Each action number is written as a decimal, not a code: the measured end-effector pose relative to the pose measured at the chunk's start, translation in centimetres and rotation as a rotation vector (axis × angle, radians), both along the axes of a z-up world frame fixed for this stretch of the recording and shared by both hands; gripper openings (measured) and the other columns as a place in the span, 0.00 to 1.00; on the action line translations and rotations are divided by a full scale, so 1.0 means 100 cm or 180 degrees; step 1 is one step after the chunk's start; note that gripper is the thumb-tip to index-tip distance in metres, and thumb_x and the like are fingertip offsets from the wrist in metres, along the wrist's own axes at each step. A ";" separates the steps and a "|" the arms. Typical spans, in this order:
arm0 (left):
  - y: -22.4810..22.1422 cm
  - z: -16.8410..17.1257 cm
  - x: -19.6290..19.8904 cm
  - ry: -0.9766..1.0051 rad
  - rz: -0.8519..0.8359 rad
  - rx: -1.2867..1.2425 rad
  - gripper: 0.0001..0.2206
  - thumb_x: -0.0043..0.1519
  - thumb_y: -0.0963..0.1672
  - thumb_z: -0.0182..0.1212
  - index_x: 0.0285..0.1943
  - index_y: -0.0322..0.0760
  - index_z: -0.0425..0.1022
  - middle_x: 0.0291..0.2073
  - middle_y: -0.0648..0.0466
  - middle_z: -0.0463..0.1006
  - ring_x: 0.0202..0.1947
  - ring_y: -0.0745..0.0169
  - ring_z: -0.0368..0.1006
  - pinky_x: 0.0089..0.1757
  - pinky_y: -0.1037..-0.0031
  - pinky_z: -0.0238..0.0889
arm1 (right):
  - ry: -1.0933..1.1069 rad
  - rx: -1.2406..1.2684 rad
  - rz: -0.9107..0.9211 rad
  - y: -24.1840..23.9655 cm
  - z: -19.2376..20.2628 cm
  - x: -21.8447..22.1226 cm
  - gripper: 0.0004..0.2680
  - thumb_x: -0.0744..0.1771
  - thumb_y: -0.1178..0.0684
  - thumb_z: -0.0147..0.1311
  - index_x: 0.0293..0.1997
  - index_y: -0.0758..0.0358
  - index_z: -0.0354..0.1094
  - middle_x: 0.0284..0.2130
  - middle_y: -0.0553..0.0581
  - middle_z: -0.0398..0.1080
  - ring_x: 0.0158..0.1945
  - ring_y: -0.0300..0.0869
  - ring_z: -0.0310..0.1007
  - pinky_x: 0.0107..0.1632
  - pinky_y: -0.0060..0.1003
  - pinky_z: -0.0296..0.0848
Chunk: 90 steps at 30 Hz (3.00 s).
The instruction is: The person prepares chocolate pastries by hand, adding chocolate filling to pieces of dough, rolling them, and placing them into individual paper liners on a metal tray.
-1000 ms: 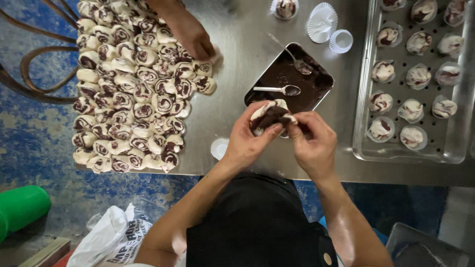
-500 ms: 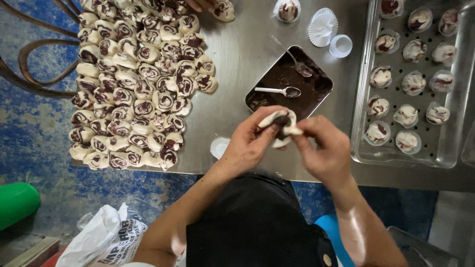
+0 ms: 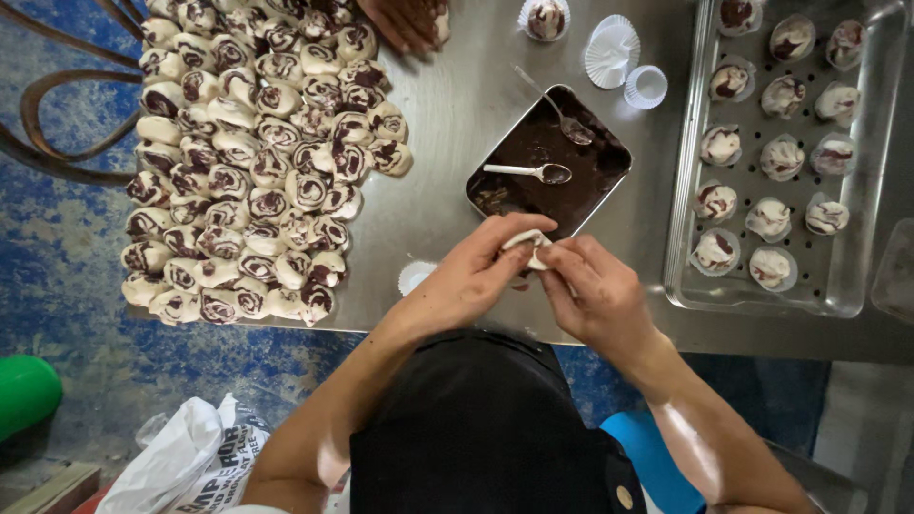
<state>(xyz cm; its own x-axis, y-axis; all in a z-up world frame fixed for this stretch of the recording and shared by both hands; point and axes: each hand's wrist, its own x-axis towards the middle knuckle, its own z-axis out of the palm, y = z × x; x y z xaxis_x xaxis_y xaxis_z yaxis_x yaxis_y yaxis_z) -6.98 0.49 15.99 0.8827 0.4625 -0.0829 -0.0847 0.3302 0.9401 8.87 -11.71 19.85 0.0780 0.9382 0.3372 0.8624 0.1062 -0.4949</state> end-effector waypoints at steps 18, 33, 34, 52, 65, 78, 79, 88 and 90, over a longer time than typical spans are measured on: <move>0.009 -0.043 0.021 -0.0114 0.0206 -0.1053 0.32 0.72 0.56 0.37 0.78 0.32 0.53 0.65 0.44 0.67 0.64 0.54 0.64 0.60 0.63 0.61 | 0.0586 -0.0684 -0.0318 0.014 -0.019 0.009 0.05 0.68 0.58 0.62 0.45 0.66 0.71 0.31 0.58 0.75 0.28 0.41 0.75 0.31 0.35 0.71; -0.012 -0.043 0.027 -0.0275 0.1283 -0.0277 0.17 0.67 0.36 0.57 0.66 0.27 0.72 0.59 0.47 0.78 0.56 0.65 0.75 0.56 0.75 0.69 | 0.0393 -0.0304 -0.0432 0.023 -0.015 -0.001 0.05 0.69 0.59 0.60 0.45 0.67 0.69 0.33 0.60 0.73 0.30 0.44 0.77 0.34 0.36 0.74; -0.013 -0.040 0.025 -0.0288 0.1276 -0.0206 0.17 0.67 0.36 0.57 0.66 0.27 0.73 0.60 0.46 0.78 0.57 0.65 0.75 0.57 0.75 0.69 | 0.0535 -0.0402 -0.0520 0.022 -0.015 0.000 0.08 0.68 0.58 0.60 0.49 0.68 0.68 0.33 0.59 0.73 0.30 0.44 0.76 0.34 0.36 0.73; -0.018 -0.004 0.009 -0.1715 0.1737 0.1108 0.31 0.76 0.56 0.38 0.69 0.22 0.63 0.68 0.37 0.66 0.73 0.48 0.61 0.71 0.63 0.53 | 0.3245 -0.0820 -0.0466 0.021 0.011 0.003 0.07 0.67 0.61 0.57 0.49 0.68 0.70 0.35 0.53 0.76 0.32 0.32 0.75 0.33 0.29 0.75; 0.004 0.023 0.002 -0.1061 0.1379 0.1494 0.33 0.75 0.60 0.34 0.58 0.30 0.74 0.43 0.49 0.76 0.45 0.61 0.73 0.48 0.71 0.67 | 0.2835 -0.0807 -0.0424 0.019 0.036 -0.003 0.11 0.65 0.64 0.60 0.52 0.65 0.67 0.36 0.54 0.75 0.37 0.32 0.74 0.38 0.25 0.72; 0.019 0.020 -0.002 -0.0534 0.0353 0.0847 0.38 0.73 0.62 0.26 0.64 0.32 0.76 0.42 0.51 0.81 0.43 0.61 0.76 0.48 0.70 0.70 | 0.0342 -0.0596 -0.0333 0.018 0.020 -0.005 0.09 0.64 0.60 0.61 0.47 0.63 0.70 0.29 0.56 0.74 0.26 0.35 0.74 0.32 0.32 0.74; 0.019 0.019 -0.001 -0.0475 0.0221 0.0641 0.38 0.73 0.62 0.26 0.63 0.32 0.76 0.44 0.51 0.82 0.44 0.60 0.77 0.48 0.70 0.71 | 0.0369 -0.0531 -0.0152 0.018 0.020 -0.004 0.08 0.65 0.60 0.61 0.47 0.64 0.68 0.29 0.56 0.74 0.26 0.35 0.74 0.32 0.31 0.73; 0.030 -0.009 0.010 -0.0237 0.0417 -0.0964 0.35 0.68 0.60 0.26 0.66 0.35 0.68 0.38 0.52 0.80 0.27 0.64 0.71 0.28 0.74 0.62 | 0.0715 -0.0868 -0.0653 0.031 0.004 0.005 0.07 0.67 0.58 0.59 0.48 0.65 0.69 0.28 0.58 0.76 0.26 0.39 0.76 0.31 0.34 0.72; 0.024 -0.016 0.009 -0.0136 0.0497 -0.0530 0.36 0.71 0.60 0.25 0.63 0.32 0.73 0.35 0.52 0.79 0.26 0.64 0.68 0.29 0.75 0.61 | 0.0617 -0.0733 -0.0661 0.030 0.001 0.000 0.07 0.68 0.58 0.59 0.49 0.64 0.69 0.30 0.59 0.76 0.28 0.40 0.76 0.33 0.33 0.73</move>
<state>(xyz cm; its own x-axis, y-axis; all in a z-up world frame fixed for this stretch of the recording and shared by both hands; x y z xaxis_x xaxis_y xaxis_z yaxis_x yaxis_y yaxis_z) -6.07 2.89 14.41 0.8058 0.5769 -0.1338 -0.1854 0.4603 0.8682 8.85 -8.71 19.96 0.3166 0.9452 0.0792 0.7417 -0.1947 -0.6419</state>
